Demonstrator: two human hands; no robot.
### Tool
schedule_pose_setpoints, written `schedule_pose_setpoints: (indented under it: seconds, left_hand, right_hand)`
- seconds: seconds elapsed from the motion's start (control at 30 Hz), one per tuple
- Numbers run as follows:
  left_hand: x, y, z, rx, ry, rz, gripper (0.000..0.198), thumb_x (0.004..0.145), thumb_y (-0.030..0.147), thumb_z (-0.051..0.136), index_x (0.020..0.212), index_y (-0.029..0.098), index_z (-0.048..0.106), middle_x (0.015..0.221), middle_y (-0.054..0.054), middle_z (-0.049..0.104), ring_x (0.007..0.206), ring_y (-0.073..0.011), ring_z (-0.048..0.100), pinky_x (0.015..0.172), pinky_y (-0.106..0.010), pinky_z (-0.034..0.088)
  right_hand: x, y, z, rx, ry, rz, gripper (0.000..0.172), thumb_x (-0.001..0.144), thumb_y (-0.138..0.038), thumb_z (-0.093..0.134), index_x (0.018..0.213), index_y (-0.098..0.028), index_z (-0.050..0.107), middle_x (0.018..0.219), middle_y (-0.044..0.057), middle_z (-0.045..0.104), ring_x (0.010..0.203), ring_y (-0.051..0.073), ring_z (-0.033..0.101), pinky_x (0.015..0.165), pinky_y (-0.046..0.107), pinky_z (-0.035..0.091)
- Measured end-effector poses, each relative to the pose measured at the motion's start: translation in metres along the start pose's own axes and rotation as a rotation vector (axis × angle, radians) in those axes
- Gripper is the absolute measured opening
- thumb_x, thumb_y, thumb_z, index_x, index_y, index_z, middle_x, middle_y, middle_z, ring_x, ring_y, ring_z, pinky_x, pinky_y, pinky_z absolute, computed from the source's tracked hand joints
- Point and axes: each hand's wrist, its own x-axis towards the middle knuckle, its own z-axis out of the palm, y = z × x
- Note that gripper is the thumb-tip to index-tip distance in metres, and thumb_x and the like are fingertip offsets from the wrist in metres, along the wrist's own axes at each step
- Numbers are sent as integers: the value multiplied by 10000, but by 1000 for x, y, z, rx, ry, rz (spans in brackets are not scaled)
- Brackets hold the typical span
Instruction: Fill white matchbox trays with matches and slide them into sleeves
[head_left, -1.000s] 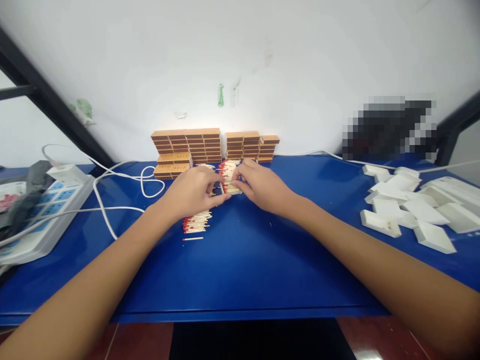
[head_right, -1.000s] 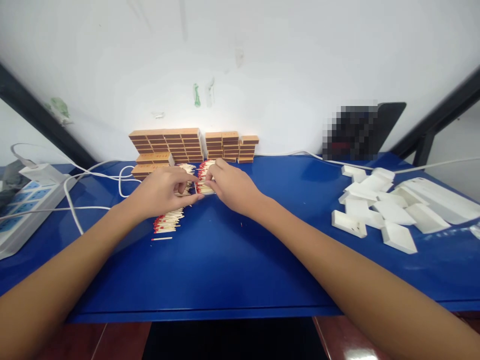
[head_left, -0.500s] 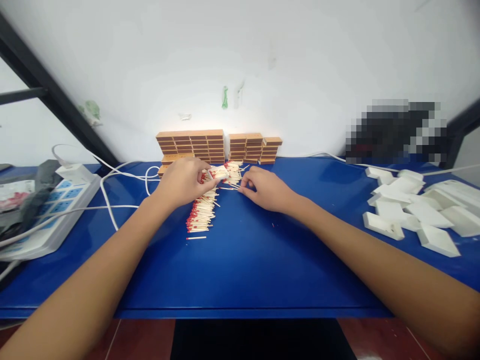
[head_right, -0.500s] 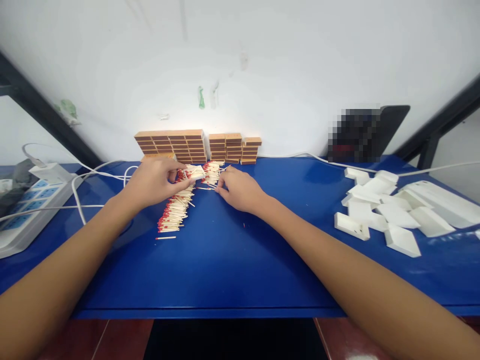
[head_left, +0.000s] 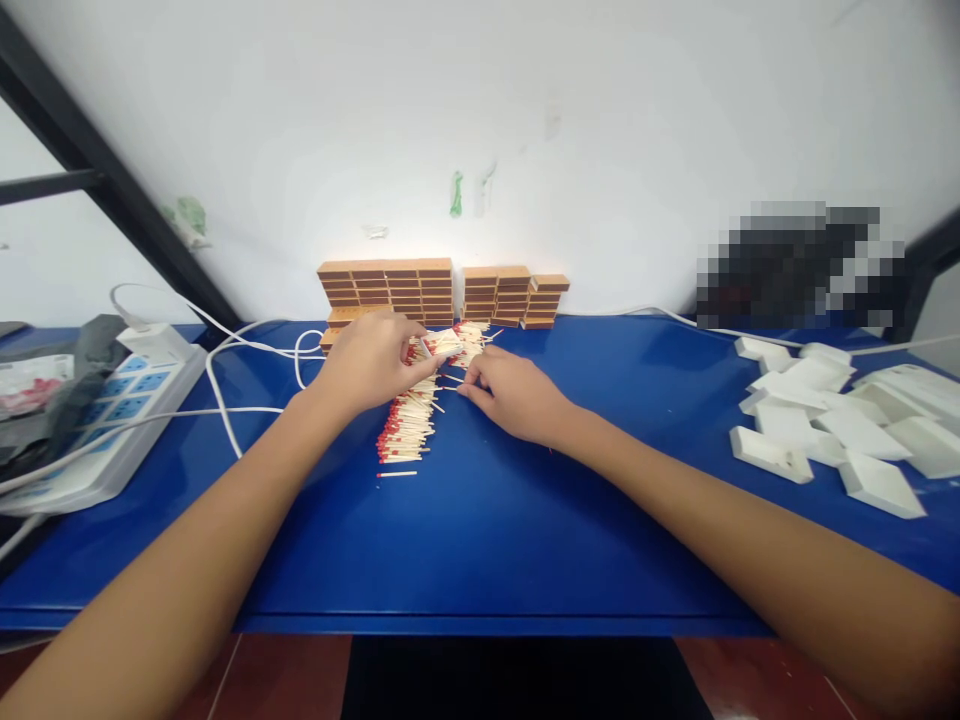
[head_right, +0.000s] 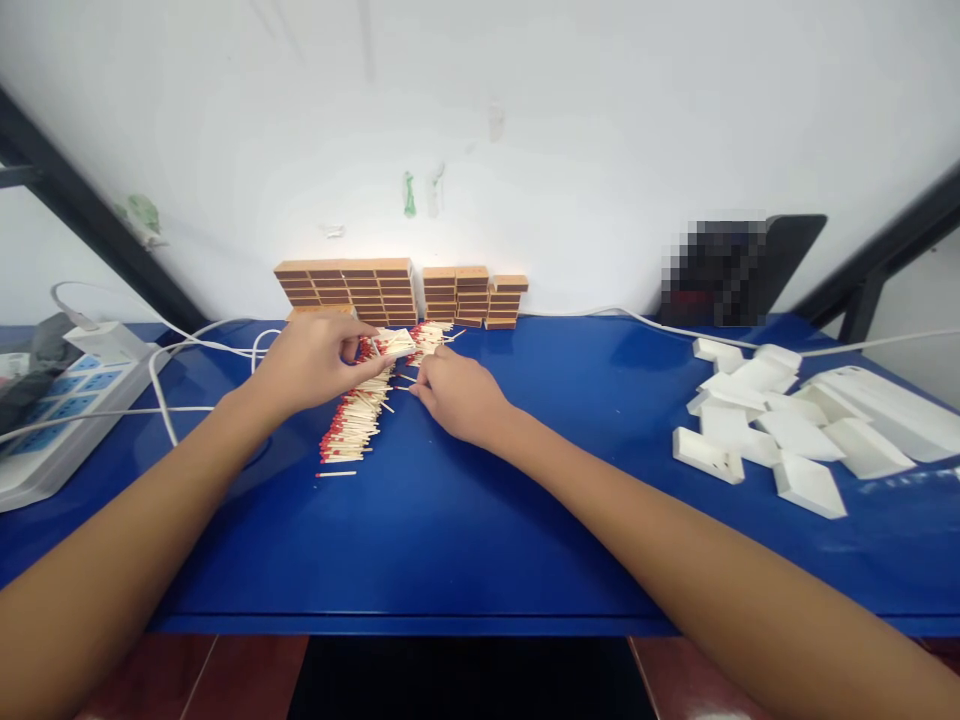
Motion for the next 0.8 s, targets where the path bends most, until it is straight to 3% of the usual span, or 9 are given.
schedule_pose_setpoints:
  seconds: [0.13,0.27,0.43,0.57,0.67,0.8]
  left_hand:
    - [0,1,0,-3,-5,-2,363,921,533,715,872,177,767,703,-43,686,672,-209,595,633,-337,313]
    - [0,3,1,-3,-39,-1,395,930,540,695,756,185,696,697,-51,678,647,-203,575,600,-334,282]
    - [0,5,1,12,-53,-9,423,927,557,703,723,190,656,686,-51,666,638,-202,565,598,-333,268]
    - [-2,9,4,18,-84,47,402,949,525,695,731,189,659,672,-47,647,638,-200,564,604,-337,277]
    - [-5,14,9,-43,-113,127,342,958,496,700,821,184,718,694,-38,654,669,-204,586,638,-337,328]
    - [-8,18,16,-144,-97,206,325,963,500,714,1021,189,788,718,-25,666,707,-205,604,672,-331,372]
  right_hand:
    - [4,0,6,10,48,-15,101,1043,-265,654,1083,-179,687,1191,107,700,983,233,668,824,334,447]
    - [8,4,5,-8,7,-21,116,1066,-225,594,1042,-174,695,1166,120,711,1002,242,675,852,341,457]
    - [4,19,-12,-12,-23,-44,89,1044,-218,637,987,-180,692,1068,105,696,916,223,649,809,325,438]
    - [3,35,-27,29,95,-142,87,1031,-214,644,956,-182,673,989,79,668,857,205,592,775,313,410]
    - [4,38,-28,70,154,-202,88,1033,-225,634,959,-181,654,965,68,645,847,201,563,769,312,396]
    - [4,35,-23,106,103,-218,72,1027,-204,619,966,-188,651,994,60,626,847,190,547,765,308,384]
